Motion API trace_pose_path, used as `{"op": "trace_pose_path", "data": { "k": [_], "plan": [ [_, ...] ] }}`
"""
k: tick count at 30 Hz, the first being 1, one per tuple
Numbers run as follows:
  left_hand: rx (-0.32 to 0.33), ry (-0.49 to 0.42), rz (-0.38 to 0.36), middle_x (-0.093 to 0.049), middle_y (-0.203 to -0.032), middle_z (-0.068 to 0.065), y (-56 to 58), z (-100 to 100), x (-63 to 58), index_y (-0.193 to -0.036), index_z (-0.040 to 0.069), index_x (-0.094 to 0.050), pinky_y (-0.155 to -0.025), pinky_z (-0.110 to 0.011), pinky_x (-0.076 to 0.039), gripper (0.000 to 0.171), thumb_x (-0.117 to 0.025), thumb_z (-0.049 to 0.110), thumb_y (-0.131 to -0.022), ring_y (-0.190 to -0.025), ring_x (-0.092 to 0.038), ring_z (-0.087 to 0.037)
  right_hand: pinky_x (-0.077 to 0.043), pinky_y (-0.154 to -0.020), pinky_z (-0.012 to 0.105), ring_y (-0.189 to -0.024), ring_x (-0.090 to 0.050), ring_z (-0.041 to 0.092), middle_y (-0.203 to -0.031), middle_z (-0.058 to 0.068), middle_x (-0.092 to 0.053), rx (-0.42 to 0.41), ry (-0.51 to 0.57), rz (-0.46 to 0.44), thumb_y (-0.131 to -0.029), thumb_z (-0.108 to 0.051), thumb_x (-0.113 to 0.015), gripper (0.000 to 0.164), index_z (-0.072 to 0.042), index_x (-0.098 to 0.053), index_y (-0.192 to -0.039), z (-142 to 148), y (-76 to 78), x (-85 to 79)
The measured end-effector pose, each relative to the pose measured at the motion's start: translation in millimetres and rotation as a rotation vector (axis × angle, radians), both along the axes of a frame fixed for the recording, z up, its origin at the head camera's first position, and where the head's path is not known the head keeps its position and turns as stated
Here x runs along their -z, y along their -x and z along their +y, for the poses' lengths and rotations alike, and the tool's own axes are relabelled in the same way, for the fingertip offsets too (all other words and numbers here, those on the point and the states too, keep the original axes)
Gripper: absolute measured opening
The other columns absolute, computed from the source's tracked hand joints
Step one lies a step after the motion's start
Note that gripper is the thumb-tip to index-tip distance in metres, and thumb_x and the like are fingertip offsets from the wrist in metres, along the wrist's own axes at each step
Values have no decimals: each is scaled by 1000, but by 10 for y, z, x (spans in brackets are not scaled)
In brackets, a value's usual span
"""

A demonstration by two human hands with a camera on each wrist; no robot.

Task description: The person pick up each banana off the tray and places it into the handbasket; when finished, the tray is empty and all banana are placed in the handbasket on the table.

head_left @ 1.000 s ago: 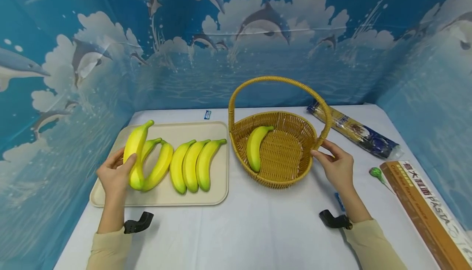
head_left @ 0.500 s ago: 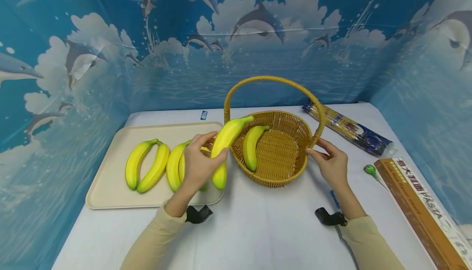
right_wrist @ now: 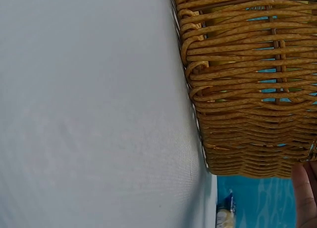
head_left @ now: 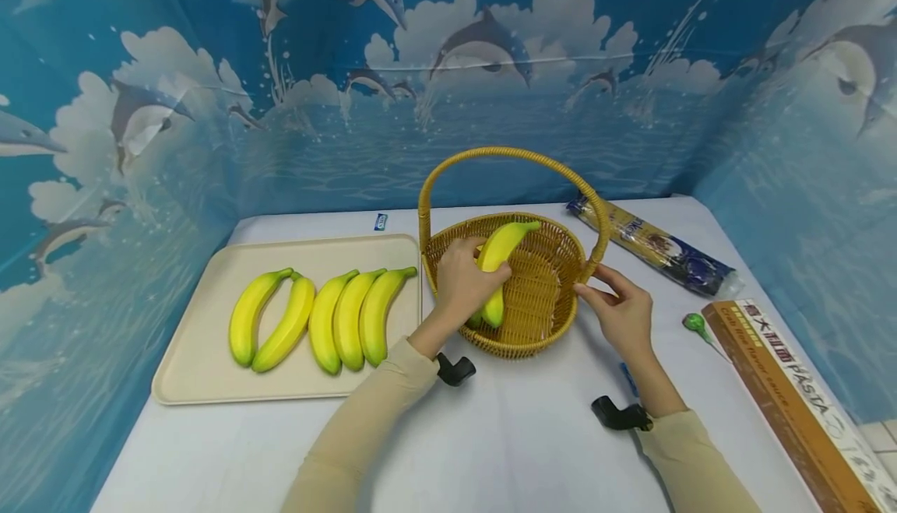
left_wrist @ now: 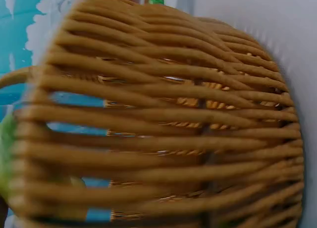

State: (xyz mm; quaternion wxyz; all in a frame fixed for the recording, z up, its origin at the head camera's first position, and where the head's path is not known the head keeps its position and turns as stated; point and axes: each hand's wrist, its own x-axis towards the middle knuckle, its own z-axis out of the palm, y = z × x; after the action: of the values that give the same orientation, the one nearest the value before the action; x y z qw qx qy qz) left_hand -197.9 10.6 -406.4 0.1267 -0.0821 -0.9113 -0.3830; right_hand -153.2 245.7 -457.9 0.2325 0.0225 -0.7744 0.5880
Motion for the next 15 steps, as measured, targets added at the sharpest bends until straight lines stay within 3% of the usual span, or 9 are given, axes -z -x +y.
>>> {"op": "trace_pose_path", "data": {
  "k": [4, 11, 15],
  "plan": [
    [-26, 54, -20, -65, -102, -10, 80, 89, 117, -120, 6, -68, -71, -35, -51, 54, -77, 36, -76, -84, -61, -23, -53, -71, 11, -80, -67, -10, -104, -23, -65, 4, 5, -5, -83, 0, -73, 39, 2, -67, -122, -7, 2, 10],
    [-35, 103, -4, -67, -95, -12, 109, 121, 278, -117, 2, -69, -70, -36, -51, 50, -77, 32, -77, -79, -62, -24, -53, -69, 10, -79, -67, -10, -109, -7, -69, 0, 6, -7, -82, 5, -72, 41, 3, -66, -122, -49, -41, -54],
    [-50, 85, 15, -67, -94, -16, 109, 128, 292, -115, -1, -69, -72, -40, -51, 49, -75, 31, -78, -78, -63, -27, -53, -70, 11, -80, -67, -9, -106, -13, -67, -10, -7, 8, -82, 8, -71, 39, 8, -65, -121, -81, -93, -176]
  ]
}}
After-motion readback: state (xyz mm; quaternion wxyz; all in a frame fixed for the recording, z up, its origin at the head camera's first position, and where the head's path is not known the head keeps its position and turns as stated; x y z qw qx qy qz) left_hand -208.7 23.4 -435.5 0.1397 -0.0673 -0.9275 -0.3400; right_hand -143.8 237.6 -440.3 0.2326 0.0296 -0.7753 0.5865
